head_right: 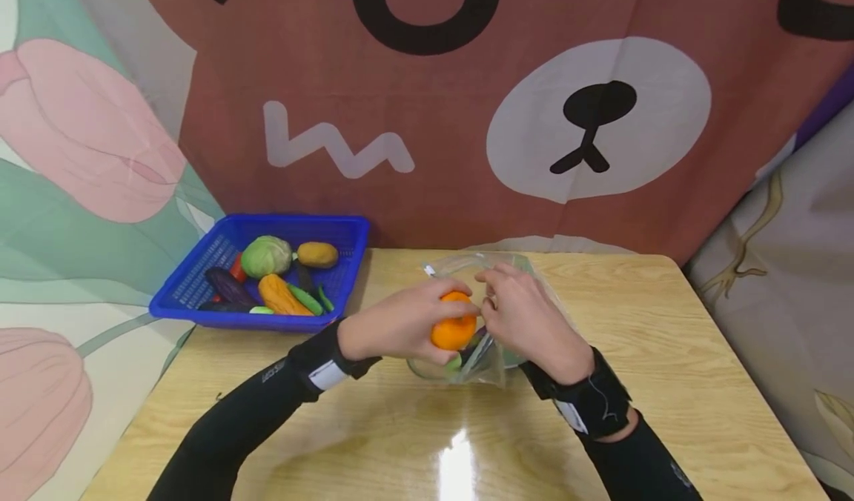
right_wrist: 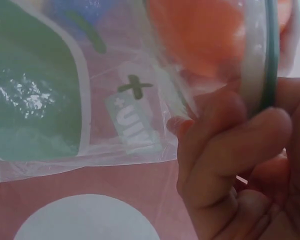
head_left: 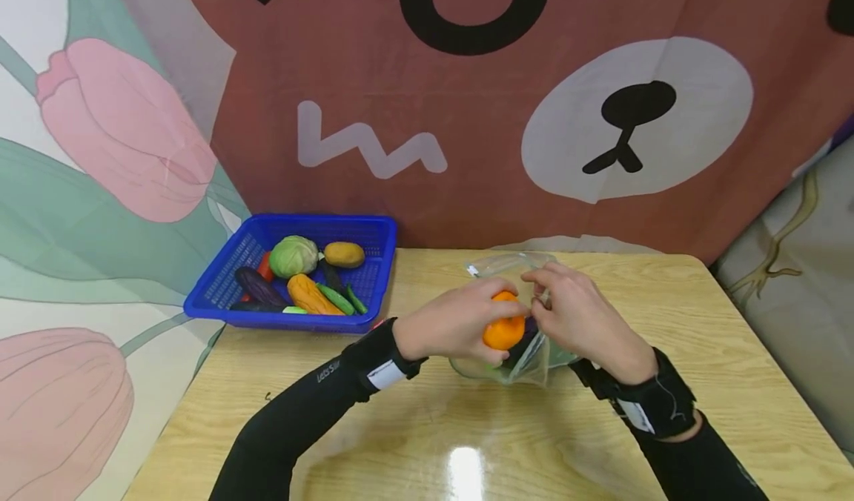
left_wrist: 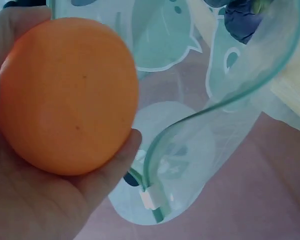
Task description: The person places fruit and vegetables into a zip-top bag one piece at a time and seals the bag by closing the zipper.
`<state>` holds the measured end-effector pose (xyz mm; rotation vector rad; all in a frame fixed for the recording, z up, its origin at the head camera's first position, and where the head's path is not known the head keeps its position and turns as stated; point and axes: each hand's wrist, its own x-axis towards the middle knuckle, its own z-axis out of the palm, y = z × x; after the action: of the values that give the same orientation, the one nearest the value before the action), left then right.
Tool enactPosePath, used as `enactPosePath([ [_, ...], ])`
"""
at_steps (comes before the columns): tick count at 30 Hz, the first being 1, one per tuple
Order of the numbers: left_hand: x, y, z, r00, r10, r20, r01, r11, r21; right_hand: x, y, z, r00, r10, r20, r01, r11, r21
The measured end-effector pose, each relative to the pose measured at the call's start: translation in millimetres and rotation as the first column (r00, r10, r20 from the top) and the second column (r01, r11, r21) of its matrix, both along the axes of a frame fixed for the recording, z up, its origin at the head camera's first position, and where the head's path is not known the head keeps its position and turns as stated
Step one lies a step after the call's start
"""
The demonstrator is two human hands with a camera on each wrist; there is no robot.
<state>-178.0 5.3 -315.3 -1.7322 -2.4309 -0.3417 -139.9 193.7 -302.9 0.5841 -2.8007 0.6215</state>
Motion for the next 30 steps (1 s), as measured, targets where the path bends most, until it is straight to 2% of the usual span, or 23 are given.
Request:
enactPosePath([
  [4,-2.9,10.9,-3.2,0.994,0.083,-0.075,-0.091,0.989,-0.118,0.6,-1.3,1.2,1.000,0.007,0.004,-0.007,1.000,-0.004],
  [8,-3.2,23.6,-8.9,0.966,0.153,-0.207,-0.197,0.958,-0.211,0.8,-3.6,0.8,1.000,0.006,0.015,-0.006,1.000,-0.003],
  [11,-5.3,32.0,-13.4,0.950,0.176,-0.257,-0.241,0.938,-0.250,1.0,-4.8,0.8,1.000,0.006,0.017,-0.006,1.000,-0.001],
  [17,-14.0,45.1,-20.7,0.960,0.207,-0.189,-0.260,0.911,-0.319,2.2,-6.3,2.0,1.000,0.021,-0.004,-0.021,1.000,-0.008],
  [22,-20.6,52.2,-27.3,0.959,0.244,-0.142,-0.281,0.876,-0.392,3.2,-8.4,3.6,1.000,0.024,-0.018,-0.024,1.000,0.001],
  [26,-25.5,58.3,-33.2,0.954,0.291,-0.077,-0.295,0.853,-0.431,3.8,-10.0,5.1,0.999,0.034,-0.042,-0.034,0.999,0.010],
  [30,-29.9,63.5,-39.1,0.937,0.348,-0.025,-0.319,0.826,-0.465,4.6,-11.0,6.2,0.997,0.049,-0.053,-0.048,0.999,0.014],
])
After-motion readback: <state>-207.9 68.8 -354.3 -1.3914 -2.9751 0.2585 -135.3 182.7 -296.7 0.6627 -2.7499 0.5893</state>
